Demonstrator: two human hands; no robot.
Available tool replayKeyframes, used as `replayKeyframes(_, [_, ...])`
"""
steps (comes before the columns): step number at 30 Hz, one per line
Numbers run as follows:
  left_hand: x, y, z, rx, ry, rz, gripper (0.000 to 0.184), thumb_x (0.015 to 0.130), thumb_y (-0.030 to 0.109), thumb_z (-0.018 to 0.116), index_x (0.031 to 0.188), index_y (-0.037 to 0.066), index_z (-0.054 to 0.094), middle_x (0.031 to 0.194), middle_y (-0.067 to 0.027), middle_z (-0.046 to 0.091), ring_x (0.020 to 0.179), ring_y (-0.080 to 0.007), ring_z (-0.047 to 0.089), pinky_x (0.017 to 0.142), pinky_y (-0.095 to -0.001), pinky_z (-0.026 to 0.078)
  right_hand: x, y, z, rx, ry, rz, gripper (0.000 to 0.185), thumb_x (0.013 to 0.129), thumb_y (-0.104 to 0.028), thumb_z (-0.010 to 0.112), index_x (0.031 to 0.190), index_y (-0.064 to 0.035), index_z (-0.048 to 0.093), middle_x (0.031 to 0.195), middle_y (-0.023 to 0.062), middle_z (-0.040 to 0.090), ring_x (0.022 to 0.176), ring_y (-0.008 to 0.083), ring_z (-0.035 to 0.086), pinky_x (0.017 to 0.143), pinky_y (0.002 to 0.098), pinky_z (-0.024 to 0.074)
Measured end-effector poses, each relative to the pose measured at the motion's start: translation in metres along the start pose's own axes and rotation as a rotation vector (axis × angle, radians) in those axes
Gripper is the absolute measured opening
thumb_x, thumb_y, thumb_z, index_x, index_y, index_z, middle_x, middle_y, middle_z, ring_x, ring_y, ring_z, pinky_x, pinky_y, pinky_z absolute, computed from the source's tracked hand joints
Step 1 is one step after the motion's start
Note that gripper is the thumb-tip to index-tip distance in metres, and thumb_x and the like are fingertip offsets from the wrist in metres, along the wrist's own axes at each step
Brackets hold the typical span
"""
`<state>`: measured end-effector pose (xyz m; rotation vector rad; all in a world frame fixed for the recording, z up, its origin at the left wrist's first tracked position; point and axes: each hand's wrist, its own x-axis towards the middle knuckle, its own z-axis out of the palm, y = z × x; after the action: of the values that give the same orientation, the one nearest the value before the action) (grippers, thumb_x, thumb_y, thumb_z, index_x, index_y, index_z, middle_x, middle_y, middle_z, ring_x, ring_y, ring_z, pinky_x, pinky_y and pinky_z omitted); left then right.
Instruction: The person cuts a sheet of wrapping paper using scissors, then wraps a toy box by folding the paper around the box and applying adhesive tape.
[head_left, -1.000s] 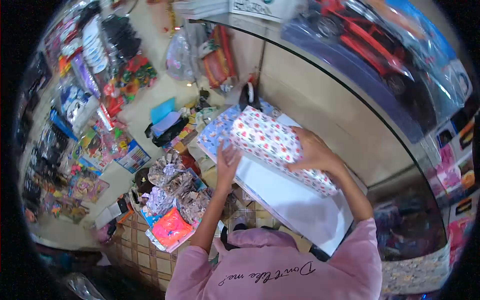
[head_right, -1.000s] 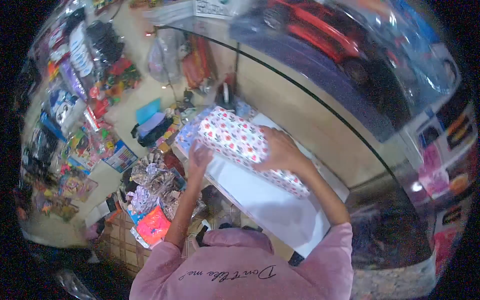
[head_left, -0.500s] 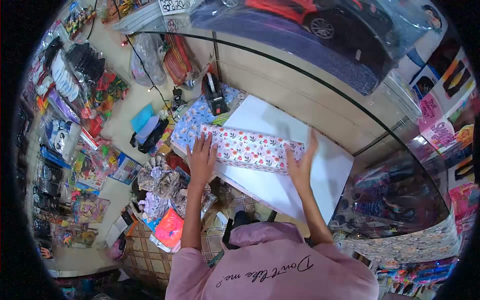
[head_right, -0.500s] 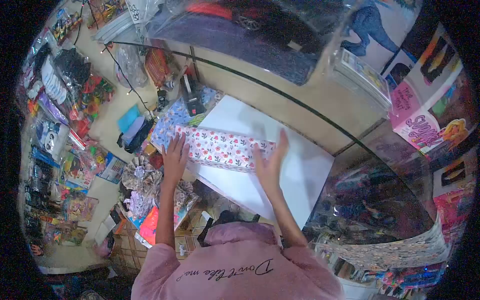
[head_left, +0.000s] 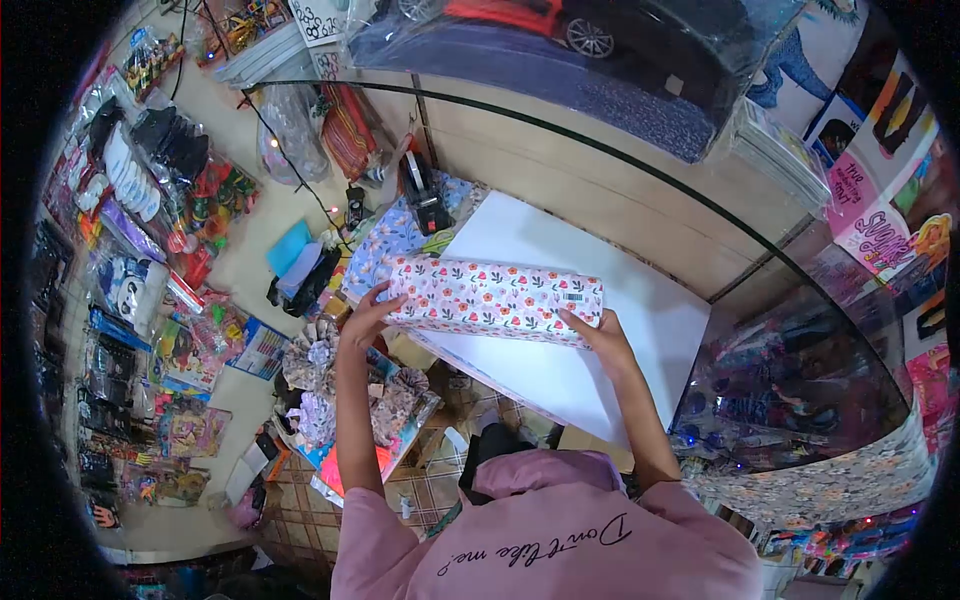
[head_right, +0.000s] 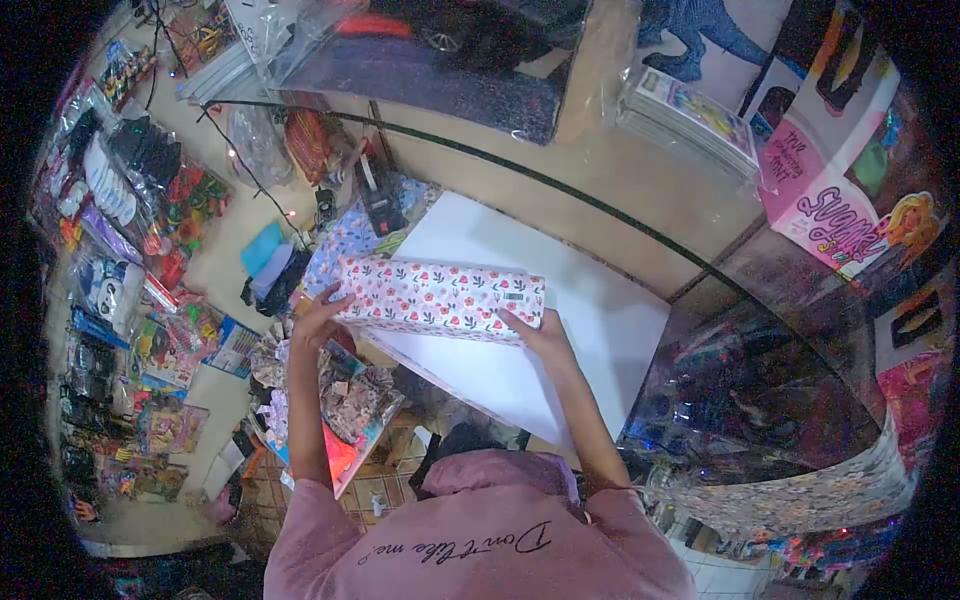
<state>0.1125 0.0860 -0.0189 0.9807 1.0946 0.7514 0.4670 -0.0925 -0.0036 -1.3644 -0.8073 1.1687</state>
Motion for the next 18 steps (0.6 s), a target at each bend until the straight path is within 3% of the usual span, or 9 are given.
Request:
replayKeyframes(6, [-0.009,0.001,0.001,0.027,-0.044,0.007,0.089,0.078,0.019,0.077,0.146,-0.001,0.022,0.132,-0.0164,0.049,0.121,-0.0247,0.048,0.095,-0.0385,0.042,0.004,0.02,0.004,-0.032,0.091,-0.127,0.03,0.082,-0.021,0.075,0.1,0.0018,0.068,0.093,0.0081,0.07,0.085,0.0102,0.063,0.075,0.0255,0.0496])
replayKeyframes(10, [-0.024,0.01,0.008,0.033,-0.046,-0.018,0.088,0.079,0.022,0.076,0.146,-0.001,0.024,0.138,-0.0135,0.044,0.126,-0.0252,0.042,0.1,-0.0387,0.036,0.007,0.03,0.001,-0.127,0.143,-0.228,0.042,0.081,-0.02,0.075,0.112,0.0034,0.057,0.098,0.0086,0.067,0.088,0.0123,0.062,0.073,0.0268,0.0504])
replayKeyframes(13, [-0.044,0.015,0.016,0.072,-0.054,-0.024,0.089,0.081,0.022,0.075,0.145,-0.006,0.019,0.134,-0.0119,0.048,0.12,-0.0188,0.047,0.1,-0.0322,0.037,0.004,0.018,0.005,-0.225,0.269,-0.464,0.064,0.079,-0.015,0.077,0.128,0.0021,0.039,0.109,0.011,0.06,0.096,0.0163,0.06,0.075,0.0283,0.0511])
replayKeyframes(16, [-0.029,-0.024,0.004,-0.047,-0.116,0.045,0.088,0.082,0.02,0.074,0.144,-0.008,0.019,0.135,-0.012,0.046,0.121,-0.0183,0.046,0.1,-0.0315,0.037,-0.016,-0.012,0.012,-0.699,0.612,-0.694,0.066,0.079,-0.009,0.075,0.131,0.0015,0.036,0.12,0.0167,0.05,0.112,0.024,0.051,0.086,0.0329,0.0478])
replayKeyframes(17, [-0.031,-0.033,0.009,-0.005,0.061,0.088,0.079,0.083,0.019,0.072,0.142,-0.006,0.026,0.128,-0.0119,0.052,0.114,-0.0168,0.051,0.096,-0.0297,0.04,-0.02,-0.022,0.016,-0.695,0.565,-0.731,0.062,0.079,-0.009,0.074,0.129,0.0008,0.039,0.121,0.0169,0.048,0.113,0.0263,0.049,0.089,0.0354,0.045])
replayKeyframes(18, [-0.04,-0.027,0.021,0.029,0.096,0.121,0.076,0.083,0.019,0.072,0.141,-0.005,0.029,0.125,-0.0114,0.054,0.111,-0.0161,0.053,0.094,-0.0289,0.041,-0.023,-0.03,0.021,-0.692,0.517,-0.767,0.058,0.079,-0.009,0.073,0.128,0.0001,0.042,0.122,0.0172,0.046,0.115,0.0286,0.047,0.093,0.0379,0.0421])
